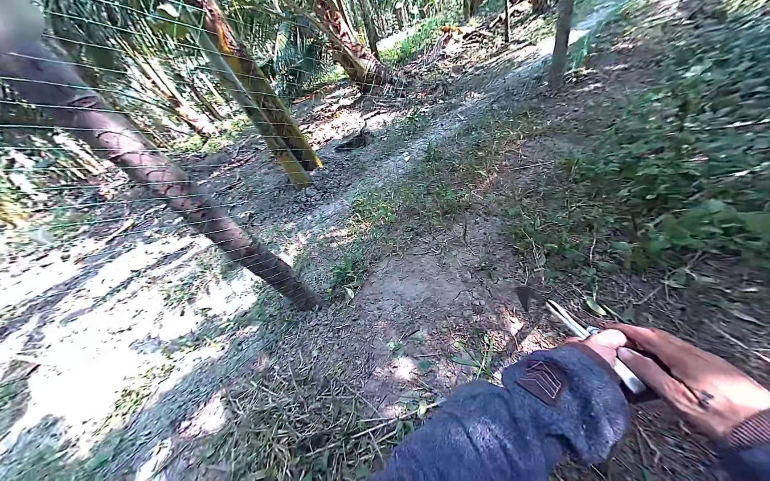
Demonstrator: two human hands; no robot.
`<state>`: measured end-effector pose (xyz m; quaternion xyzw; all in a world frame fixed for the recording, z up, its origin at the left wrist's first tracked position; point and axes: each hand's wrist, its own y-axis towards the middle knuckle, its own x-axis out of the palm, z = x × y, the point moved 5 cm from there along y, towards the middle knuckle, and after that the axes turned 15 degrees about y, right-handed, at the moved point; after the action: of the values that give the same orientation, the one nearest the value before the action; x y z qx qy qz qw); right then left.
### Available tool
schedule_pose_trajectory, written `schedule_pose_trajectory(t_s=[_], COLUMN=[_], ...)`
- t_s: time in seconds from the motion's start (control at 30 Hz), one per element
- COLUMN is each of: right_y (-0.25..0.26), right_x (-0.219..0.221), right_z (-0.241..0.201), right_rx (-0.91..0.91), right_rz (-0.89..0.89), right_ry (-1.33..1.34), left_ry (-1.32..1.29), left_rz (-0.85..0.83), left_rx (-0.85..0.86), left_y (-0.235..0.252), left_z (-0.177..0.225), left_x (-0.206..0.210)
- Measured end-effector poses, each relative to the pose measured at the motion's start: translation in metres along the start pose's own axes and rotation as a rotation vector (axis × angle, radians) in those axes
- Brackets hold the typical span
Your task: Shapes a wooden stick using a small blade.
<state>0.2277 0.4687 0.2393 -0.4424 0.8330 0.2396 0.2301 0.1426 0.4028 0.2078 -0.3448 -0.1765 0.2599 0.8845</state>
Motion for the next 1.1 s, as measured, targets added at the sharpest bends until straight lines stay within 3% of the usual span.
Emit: schedule_pose_trajectory(t_s=[0.67, 1.1], right_y=[0.001, 0.0], right_x=[-0.004, 0.001], right_z=[-0.016, 0.003], right_rx=[0.135, 0.077], right_rz=[-0.164, -0.083], right_ry=[0.046, 0.005], left_ry=[-0.055, -0.038], left_rz=[-0.039, -0.109], left_rx=[-0.043, -0.001], left_y=[-0.009, -0.004], left_z=[0.004, -0.001], left_x=[0.002, 0.004])
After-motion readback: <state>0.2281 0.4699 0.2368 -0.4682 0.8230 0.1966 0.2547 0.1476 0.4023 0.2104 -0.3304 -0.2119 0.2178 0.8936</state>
